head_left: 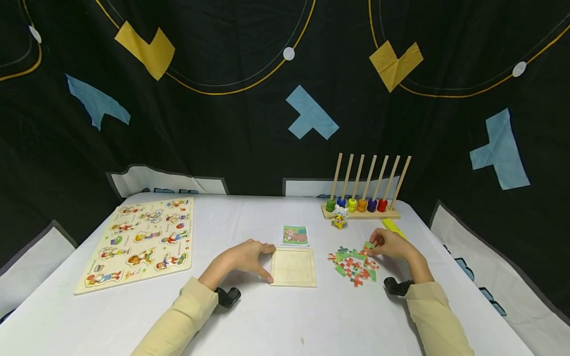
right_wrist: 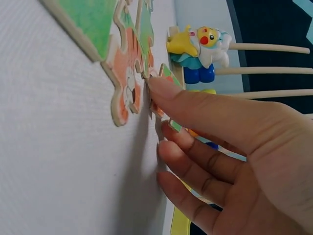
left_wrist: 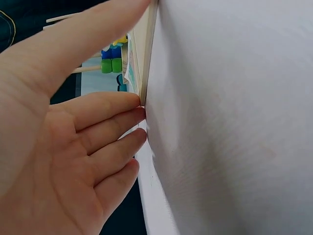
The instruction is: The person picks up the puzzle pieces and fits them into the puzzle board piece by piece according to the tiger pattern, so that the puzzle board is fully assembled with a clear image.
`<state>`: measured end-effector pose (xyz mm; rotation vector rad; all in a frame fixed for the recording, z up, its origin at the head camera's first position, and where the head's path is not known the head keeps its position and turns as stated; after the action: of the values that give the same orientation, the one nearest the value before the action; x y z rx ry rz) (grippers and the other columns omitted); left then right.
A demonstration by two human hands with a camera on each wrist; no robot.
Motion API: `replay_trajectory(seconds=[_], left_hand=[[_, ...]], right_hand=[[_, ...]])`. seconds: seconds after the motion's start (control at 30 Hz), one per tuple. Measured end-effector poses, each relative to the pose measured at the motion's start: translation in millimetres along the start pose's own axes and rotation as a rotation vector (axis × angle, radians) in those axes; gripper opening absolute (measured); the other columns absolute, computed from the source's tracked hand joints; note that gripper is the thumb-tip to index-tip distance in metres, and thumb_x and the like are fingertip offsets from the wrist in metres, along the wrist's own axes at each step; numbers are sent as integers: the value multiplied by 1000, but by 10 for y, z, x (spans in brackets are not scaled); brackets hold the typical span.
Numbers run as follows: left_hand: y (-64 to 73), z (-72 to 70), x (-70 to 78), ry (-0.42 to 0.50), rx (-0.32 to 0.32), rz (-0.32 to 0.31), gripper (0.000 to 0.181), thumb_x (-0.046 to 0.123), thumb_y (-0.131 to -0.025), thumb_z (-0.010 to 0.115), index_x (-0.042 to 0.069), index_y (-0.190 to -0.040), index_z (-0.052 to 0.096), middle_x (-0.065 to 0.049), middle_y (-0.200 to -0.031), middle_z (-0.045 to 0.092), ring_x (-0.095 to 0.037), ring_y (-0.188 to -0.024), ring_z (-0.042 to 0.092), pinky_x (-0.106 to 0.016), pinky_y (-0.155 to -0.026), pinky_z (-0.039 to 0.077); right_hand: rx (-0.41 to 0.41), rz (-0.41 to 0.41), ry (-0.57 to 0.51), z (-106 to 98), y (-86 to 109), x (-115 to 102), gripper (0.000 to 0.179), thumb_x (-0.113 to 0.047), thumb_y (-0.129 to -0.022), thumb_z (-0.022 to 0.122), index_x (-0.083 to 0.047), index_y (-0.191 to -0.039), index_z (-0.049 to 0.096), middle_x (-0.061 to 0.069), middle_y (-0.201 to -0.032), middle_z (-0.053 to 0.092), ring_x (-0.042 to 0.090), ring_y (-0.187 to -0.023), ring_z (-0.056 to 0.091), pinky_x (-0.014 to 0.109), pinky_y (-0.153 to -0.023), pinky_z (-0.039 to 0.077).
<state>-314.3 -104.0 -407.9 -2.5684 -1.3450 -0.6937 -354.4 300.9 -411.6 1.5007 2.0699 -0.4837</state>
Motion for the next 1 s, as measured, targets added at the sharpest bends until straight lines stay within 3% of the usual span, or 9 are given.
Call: replay_trajectory(seconds=[0.3,0.6,1.0], left_hand=[[0,-9,-6,-8,2,-29,88,41,-62,89,2,-134,56,-11,-140,50,-32,-135,40,-46,-110,32],[7,-15,-10,-13,-1,-41,87,41,-62,89,5,-134,56,-9,-141,50,-31,-135,39,-46,-110,32],[15,-2,2,-1,-10,-52,87,40,-62,89,4,-134,56,-10,-141,50,-32,-135,39,-46,-110,32]], right_hand=[[33,-80,-47,-73,20,-52,12,-3,-88,65,4,-95,57,7,-81,59,18,-71,55,29,-64,49],[170,-58,-8,-138,1,-238,8,-8,-91,65,0,-95,65,8,-87,66,20,-80,61,34,-74,52],[206,-164,-18,-42,-46,-516,7,-3,-90,66,-2,-96,68,6,-88,66,20,-77,64,36,-72,55]])
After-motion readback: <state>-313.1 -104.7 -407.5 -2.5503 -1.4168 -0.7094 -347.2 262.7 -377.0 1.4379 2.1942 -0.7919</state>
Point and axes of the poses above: each hand's wrist, its own y-axis away from the middle knuckle, its own z-axis out of the palm, x = y × z, the point moved 2 cm from there along -y, towards the middle knuckle
